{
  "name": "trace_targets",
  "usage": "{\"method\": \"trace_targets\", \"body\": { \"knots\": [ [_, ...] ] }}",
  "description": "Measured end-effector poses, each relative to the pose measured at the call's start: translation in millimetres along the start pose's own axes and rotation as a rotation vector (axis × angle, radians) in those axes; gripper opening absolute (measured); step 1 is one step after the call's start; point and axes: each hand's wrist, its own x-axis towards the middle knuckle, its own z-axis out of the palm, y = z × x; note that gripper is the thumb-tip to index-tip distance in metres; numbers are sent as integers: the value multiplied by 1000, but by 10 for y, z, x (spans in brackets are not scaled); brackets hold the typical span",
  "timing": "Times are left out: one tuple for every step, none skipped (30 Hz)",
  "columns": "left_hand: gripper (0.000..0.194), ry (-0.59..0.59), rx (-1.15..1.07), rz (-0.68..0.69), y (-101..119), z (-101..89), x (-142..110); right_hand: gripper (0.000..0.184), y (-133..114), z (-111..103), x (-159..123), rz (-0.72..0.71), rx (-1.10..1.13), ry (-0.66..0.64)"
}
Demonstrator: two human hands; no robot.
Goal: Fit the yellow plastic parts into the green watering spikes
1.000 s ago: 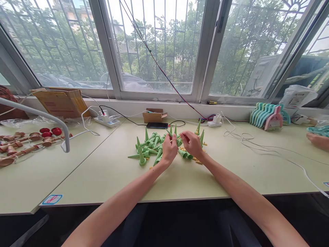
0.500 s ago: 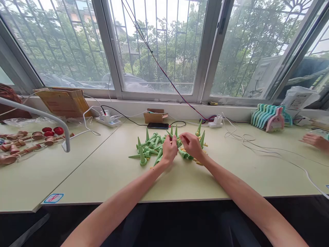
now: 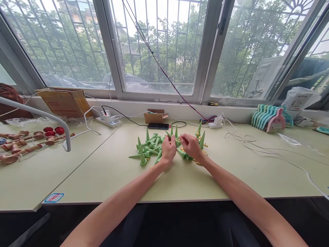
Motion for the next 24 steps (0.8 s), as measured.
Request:
{"method": "trace_targets", "body": {
  "knots": [
    [35, -14, 22, 6, -5, -5, 3, 26, 1, 2, -2, 4, 3, -3],
    [34, -34, 48, 10, -7, -10, 4, 26, 3, 5, -4, 9, 5, -6],
    [34, -45, 72, 15, -5, -15, 4, 26, 7, 8, -5, 15, 6, -9],
    [33, -51, 89, 21, 0, -20, 2, 27, 12, 12, -5, 21, 8, -11],
    [33, -59, 100, 25, 8, -24, -2, 28, 17, 15, -5, 26, 10, -13],
    [33, -68, 106, 29, 18, -27, -8, 28, 23, 18, -4, 29, 12, -15],
    [32, -78, 108, 34, 31, -29, -16, 29, 29, 20, -3, 30, 12, -17],
    [32, -89, 109, 41, 43, -30, -24, 29, 34, 21, -1, 30, 11, -18],
    [31, -97, 111, 49, 55, -30, -33, 29, 40, 21, 1, 30, 10, -18],
    [31, -102, 115, 58, 66, -31, -41, 30, 45, 22, 3, 30, 8, -18],
    [31, -103, 120, 69, 76, -31, -48, 30, 50, 22, 4, 31, 8, -19],
    [31, -99, 124, 79, 83, -31, -54, 30, 54, 22, 5, 32, 9, -20],
    [32, -94, 128, 89, 90, -32, -58, 30, 59, 23, 6, 33, 11, -22],
    [33, -86, 131, 97, 96, -32, -61, 30, 63, 24, 6, 33, 13, -24],
    [33, -80, 132, 104, 101, -32, -64, 30, 67, 25, 6, 33, 14, -27],
    [33, -76, 131, 108, 106, -33, -66, 30, 70, 26, 5, 33, 15, -29],
    [33, -73, 129, 110, 112, -33, -67, 31, 74, 27, 5, 33, 15, -29],
    [33, -72, 127, 114, 118, -33, -69, 31, 76, 28, 3, 34, 15, -30],
    [33, -74, 124, 119, 123, -34, -71, 32, 79, 29, 2, 35, 14, -33],
    [32, -77, 121, 127, 128, -35, -72, 32, 81, 30, 0, 36, 13, -36],
    [32, -83, 119, 136, 131, -36, -74, 33, 83, 30, -1, 38, 12, -39],
    [32, -88, 120, 144, 133, -37, -75, 33, 84, 30, -3, 40, 11, -43],
    [32, -93, 123, 151, 134, -38, -77, 34, 85, 30, -4, 42, 10, -46],
    [32, -96, 127, 155, 133, -39, -78, 34, 85, 29, -4, 45, 12, -49]
  ]
}}
